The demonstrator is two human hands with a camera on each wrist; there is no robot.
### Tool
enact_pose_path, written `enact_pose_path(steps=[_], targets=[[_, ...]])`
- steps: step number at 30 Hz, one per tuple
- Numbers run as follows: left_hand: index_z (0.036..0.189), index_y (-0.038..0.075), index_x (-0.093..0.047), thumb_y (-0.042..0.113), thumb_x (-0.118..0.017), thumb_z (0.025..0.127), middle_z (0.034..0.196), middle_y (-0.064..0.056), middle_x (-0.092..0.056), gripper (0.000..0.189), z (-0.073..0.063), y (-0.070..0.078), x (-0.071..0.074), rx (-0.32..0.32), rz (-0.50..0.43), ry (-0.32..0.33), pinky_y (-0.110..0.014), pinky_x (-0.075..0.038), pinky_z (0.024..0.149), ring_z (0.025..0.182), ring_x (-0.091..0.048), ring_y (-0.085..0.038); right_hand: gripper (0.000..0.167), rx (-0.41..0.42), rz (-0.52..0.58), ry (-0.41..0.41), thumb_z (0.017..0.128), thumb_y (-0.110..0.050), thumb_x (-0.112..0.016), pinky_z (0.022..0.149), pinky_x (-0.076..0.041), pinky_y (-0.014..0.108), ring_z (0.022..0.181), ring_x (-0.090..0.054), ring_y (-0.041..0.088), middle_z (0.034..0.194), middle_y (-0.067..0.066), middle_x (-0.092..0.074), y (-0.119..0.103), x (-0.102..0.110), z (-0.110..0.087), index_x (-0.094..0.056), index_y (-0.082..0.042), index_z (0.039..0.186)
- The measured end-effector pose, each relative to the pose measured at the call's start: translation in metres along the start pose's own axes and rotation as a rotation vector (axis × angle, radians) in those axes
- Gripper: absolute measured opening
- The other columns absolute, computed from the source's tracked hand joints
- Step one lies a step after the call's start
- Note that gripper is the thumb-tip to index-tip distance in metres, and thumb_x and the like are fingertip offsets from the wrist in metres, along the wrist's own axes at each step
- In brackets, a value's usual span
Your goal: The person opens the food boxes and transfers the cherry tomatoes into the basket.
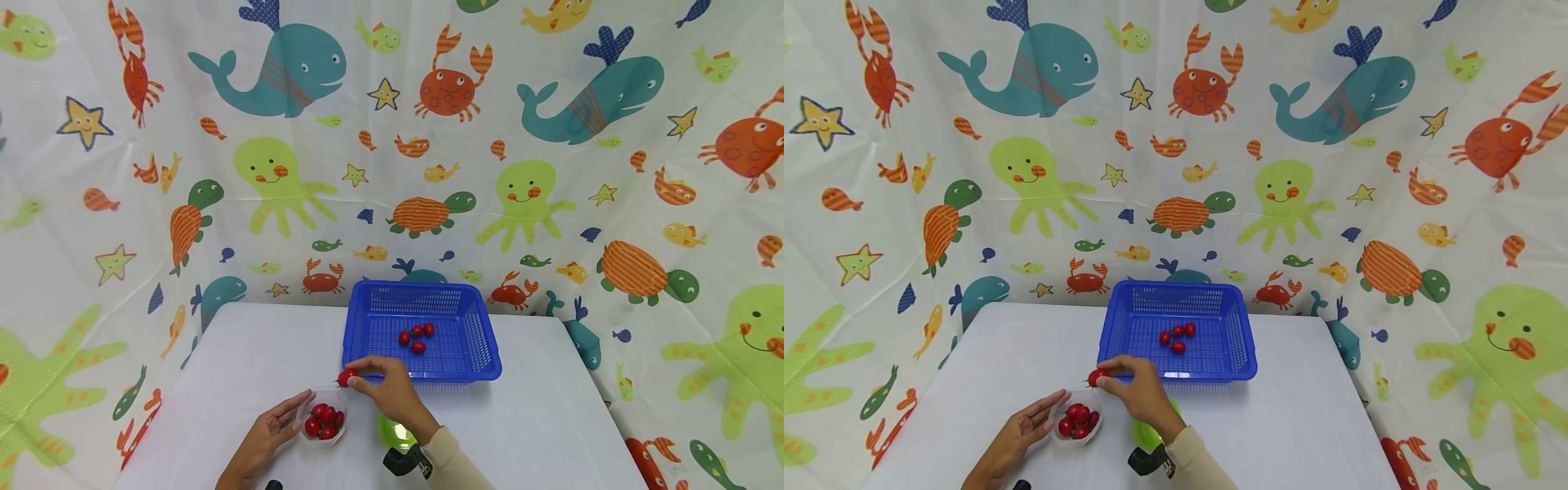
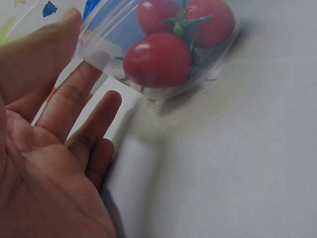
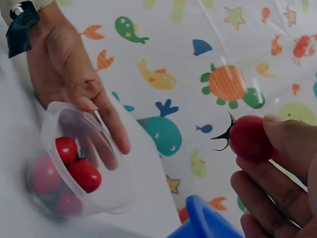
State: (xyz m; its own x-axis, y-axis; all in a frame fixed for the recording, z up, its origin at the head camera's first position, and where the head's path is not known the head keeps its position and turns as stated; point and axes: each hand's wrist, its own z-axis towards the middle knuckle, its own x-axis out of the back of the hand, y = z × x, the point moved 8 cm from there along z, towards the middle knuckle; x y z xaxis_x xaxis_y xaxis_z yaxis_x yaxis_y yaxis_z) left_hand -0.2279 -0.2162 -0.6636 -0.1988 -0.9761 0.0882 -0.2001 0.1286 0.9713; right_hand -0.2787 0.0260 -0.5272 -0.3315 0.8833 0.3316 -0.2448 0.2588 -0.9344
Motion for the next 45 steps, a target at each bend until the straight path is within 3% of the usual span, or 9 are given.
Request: enact_pose_path(steps=[9, 12, 18, 22, 26, 33, 40, 45], targets=[[0.159, 0.015, -0.049, 0.026, -0.061, 0.109, 0.164, -0.007, -0.051, 0.053, -0.002, 0.002, -0.001, 0.002, 0.011, -0.011, -0.013, -0.049, 0.109, 0.134, -0.051, 0.018, 0.025, 0.003, 0.090, -0.003, 0.097, -0.021, -0.079, 0.116, -0.045, 0.066, 0.125, -0.068, 0.023, 0.116, -0.004, -0.081, -0.002, 0.020, 0.007, -0.080, -0.021, 0.122], [0.159, 0.016, -0.050, 0.026, -0.062, 0.109, 0.164, -0.005, -0.052, 0.053, -0.001, 0.001, -0.001, 0.009, 0.009, 0.001, -0.012, -0.049, 0.109, 0.134, -0.052, 0.017, 0.027, -0.002, 0.095, 0.010, 0.097, -0.018, -0.079, 0.116, -0.044, 0.066, 0.127, -0.066, 0.023, 0.120, -0.006, -0.080, -0.002, 0.028, 0.009, -0.080, -0.022, 0.123], [0.160, 0.014, -0.049, 0.024, -0.062, 0.109, 0.164, -0.007, -0.051, 0.054, -0.001, 0.001, -0.001, -0.008, 0.003, 0.001, -0.009, -0.047, 0.107, 0.133, -0.051, 0.018, 0.029, -0.001, 0.092, 0.038, 0.097, -0.013, -0.079, 0.113, -0.050, 0.062, 0.126, -0.067, 0.024, 0.124, -0.003, -0.079, -0.001, 0.046, 0.012, -0.079, -0.017, 0.125], [0.160, 0.013, -0.048, 0.023, -0.063, 0.108, 0.165, -0.009, -0.050, 0.054, -0.001, 0.001, -0.001, -0.016, -0.011, -0.004, -0.008, -0.046, 0.107, 0.132, -0.051, 0.020, 0.030, -0.023, 0.105, 0.053, 0.096, -0.011, -0.079, 0.108, -0.058, 0.049, 0.124, -0.068, 0.024, 0.126, -0.001, -0.079, -0.002, 0.057, 0.014, -0.079, -0.019, 0.125], [0.159, 0.015, -0.050, 0.023, -0.063, 0.108, 0.163, -0.006, -0.052, 0.053, 0.000, -0.001, 0.000, -0.006, -0.008, 0.008, -0.008, -0.047, 0.107, 0.130, -0.051, 0.020, 0.031, -0.025, 0.075, 0.083, 0.094, -0.010, -0.081, 0.105, -0.058, 0.038, 0.120, -0.069, 0.022, 0.124, 0.000, -0.079, -0.002, 0.070, 0.017, -0.080, -0.020, 0.124], [0.160, 0.014, -0.049, 0.023, -0.061, 0.109, 0.164, -0.006, -0.052, 0.053, 0.001, -0.003, 0.000, -0.003, -0.003, 0.003, -0.012, -0.049, 0.109, 0.131, -0.051, 0.019, 0.031, -0.044, 0.046, 0.134, 0.092, -0.006, -0.082, 0.093, -0.056, 0.035, 0.113, -0.067, 0.028, 0.122, 0.006, -0.080, 0.007, 0.087, 0.022, -0.081, -0.015, 0.121], [0.159, 0.015, -0.050, 0.023, -0.063, 0.108, 0.164, -0.005, -0.051, 0.054, 0.001, -0.003, 0.000, 0.010, -0.038, 0.004, -0.007, -0.046, 0.106, 0.129, -0.052, 0.021, 0.032, -0.044, 0.044, 0.177, 0.092, -0.002, -0.081, 0.099, -0.062, 0.034, 0.117, -0.072, 0.027, 0.124, 0.007, -0.079, 0.017, 0.107, 0.028, -0.080, -0.012, 0.122], [0.159, 0.016, -0.050, 0.025, -0.064, 0.108, 0.164, -0.004, -0.051, 0.054, 0.001, -0.004, 0.000, 0.023, -0.027, 0.007, -0.012, -0.048, 0.109, 0.127, -0.052, 0.022, 0.031, -0.088, 0.007, 0.209, 0.093, -0.001, -0.079, 0.099, -0.063, 0.037, 0.120, -0.071, 0.027, 0.125, 0.004, -0.079, 0.024, 0.121, 0.032, -0.081, -0.014, 0.122]])
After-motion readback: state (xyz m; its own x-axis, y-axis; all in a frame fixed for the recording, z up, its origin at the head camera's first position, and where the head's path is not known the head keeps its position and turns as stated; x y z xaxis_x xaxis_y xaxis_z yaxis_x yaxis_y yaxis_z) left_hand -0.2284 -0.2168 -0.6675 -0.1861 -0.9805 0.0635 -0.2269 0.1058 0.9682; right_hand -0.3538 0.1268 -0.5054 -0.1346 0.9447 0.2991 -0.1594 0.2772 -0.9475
